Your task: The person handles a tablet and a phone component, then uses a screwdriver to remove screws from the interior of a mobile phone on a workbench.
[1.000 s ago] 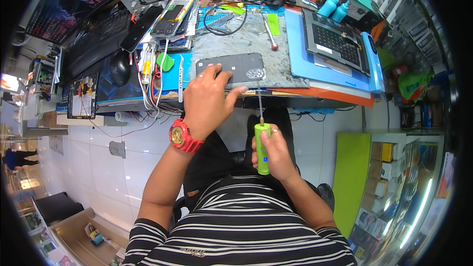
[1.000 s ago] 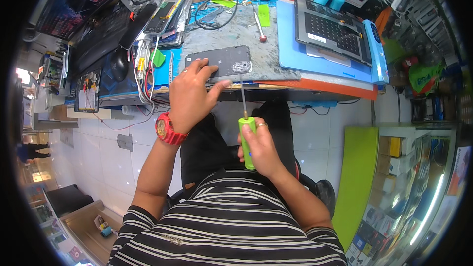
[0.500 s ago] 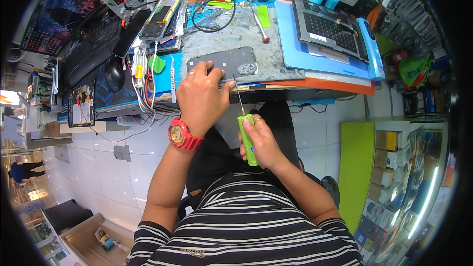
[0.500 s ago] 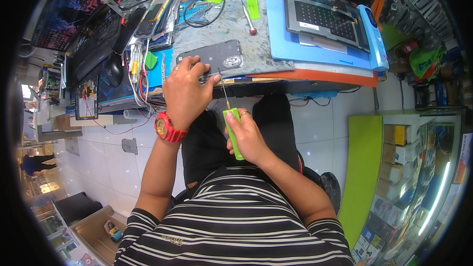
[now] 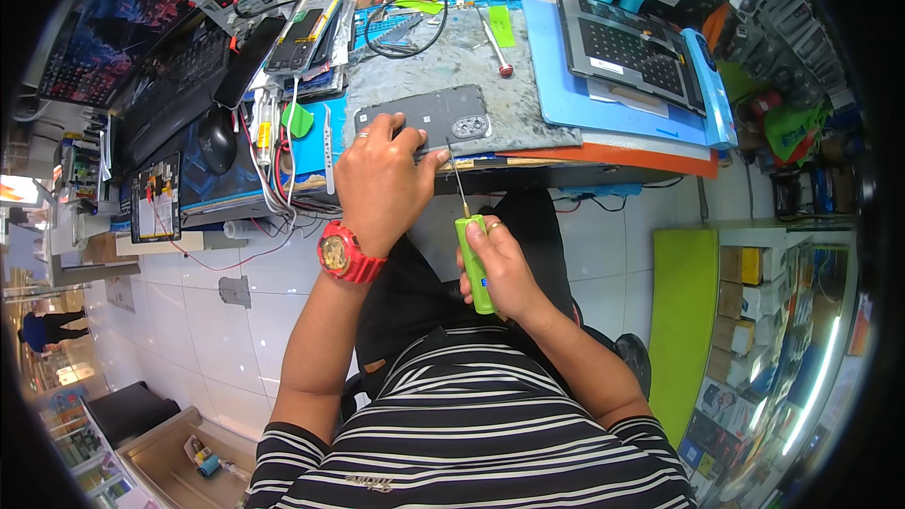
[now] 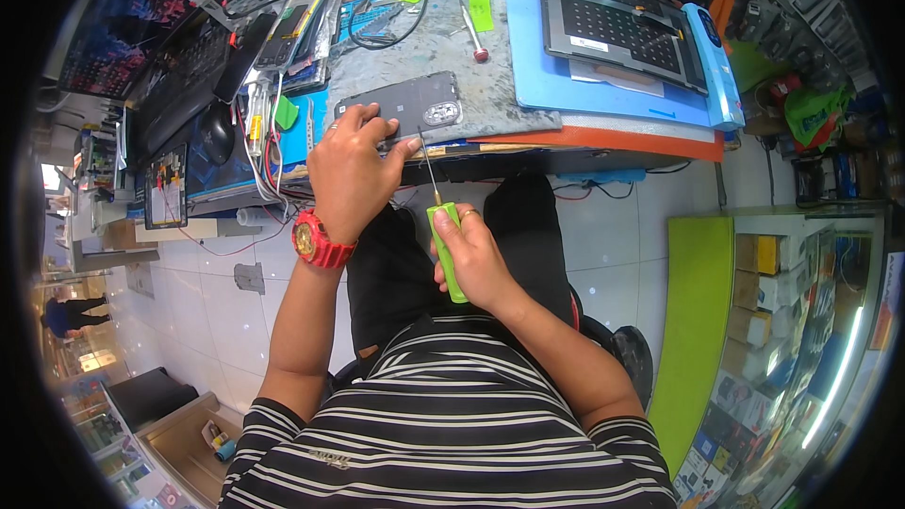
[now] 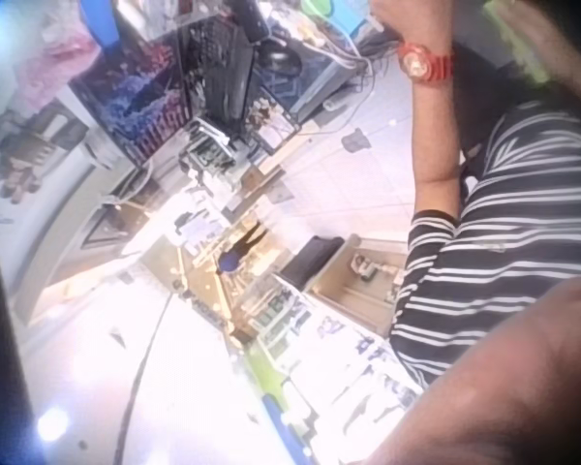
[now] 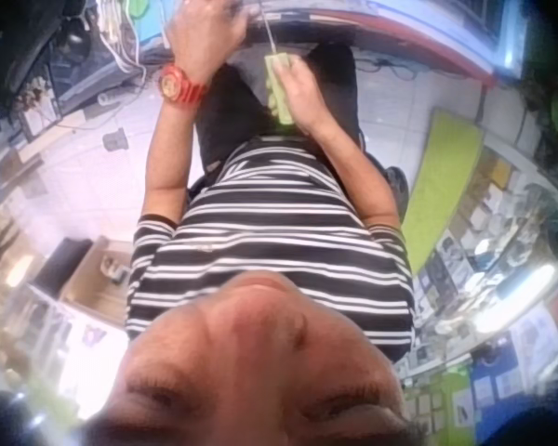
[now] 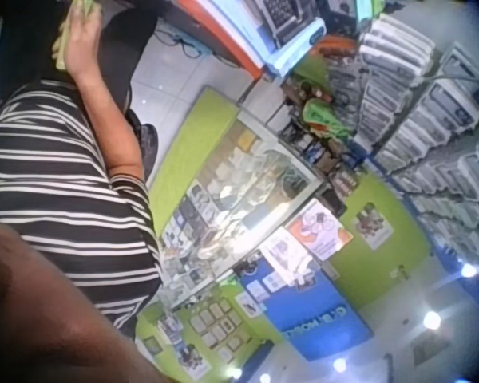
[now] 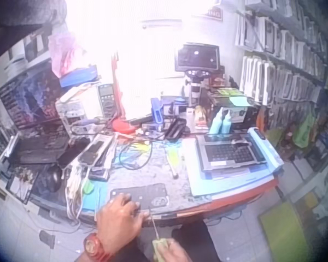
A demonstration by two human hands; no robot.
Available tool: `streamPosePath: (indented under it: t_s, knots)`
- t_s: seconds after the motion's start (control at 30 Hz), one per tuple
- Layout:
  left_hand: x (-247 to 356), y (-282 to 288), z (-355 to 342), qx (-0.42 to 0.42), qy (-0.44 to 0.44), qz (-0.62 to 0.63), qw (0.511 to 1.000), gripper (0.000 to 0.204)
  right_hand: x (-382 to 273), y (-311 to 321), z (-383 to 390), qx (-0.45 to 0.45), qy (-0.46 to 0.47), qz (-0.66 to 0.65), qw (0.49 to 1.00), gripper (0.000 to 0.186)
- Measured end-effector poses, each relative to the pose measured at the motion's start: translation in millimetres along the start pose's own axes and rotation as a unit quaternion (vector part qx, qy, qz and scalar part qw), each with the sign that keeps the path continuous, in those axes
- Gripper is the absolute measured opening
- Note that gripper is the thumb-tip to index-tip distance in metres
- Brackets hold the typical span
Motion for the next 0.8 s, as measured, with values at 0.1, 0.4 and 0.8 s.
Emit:
streamPosePath:
  t_s: [0.1,0.4,0.8]
  knots:
    - [-0.6,-0.7,-0.1,-0.006,0.007,0.000,1.000,0.030,0.6,0.7,-0.2,0.003,-0.001,0.001,1.000,0.040]
    - [-1.9,-1.0,1.0,0.011,-0.026,-0.010,1.000,0.028,-7.1,-4.6,-1.3,-0.011,-0.005,0.010,1.000,0.037]
    - [-0.9,-1.7,-0.4,0.005,-0.011,-0.006,1.000,0.028,-0.1,2.0,-5.8,0.005,0.004,0.001,1.000,0.038]
Point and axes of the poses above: each hand's wrist, its own z-axis away from the middle knuckle, its own y-axis out of the back of the hand, x = y × z, the point moved 3 cm from there along -z, towards the middle knuckle, and after that the axes turned 9 degrees about -y, right-handed, at the moved point
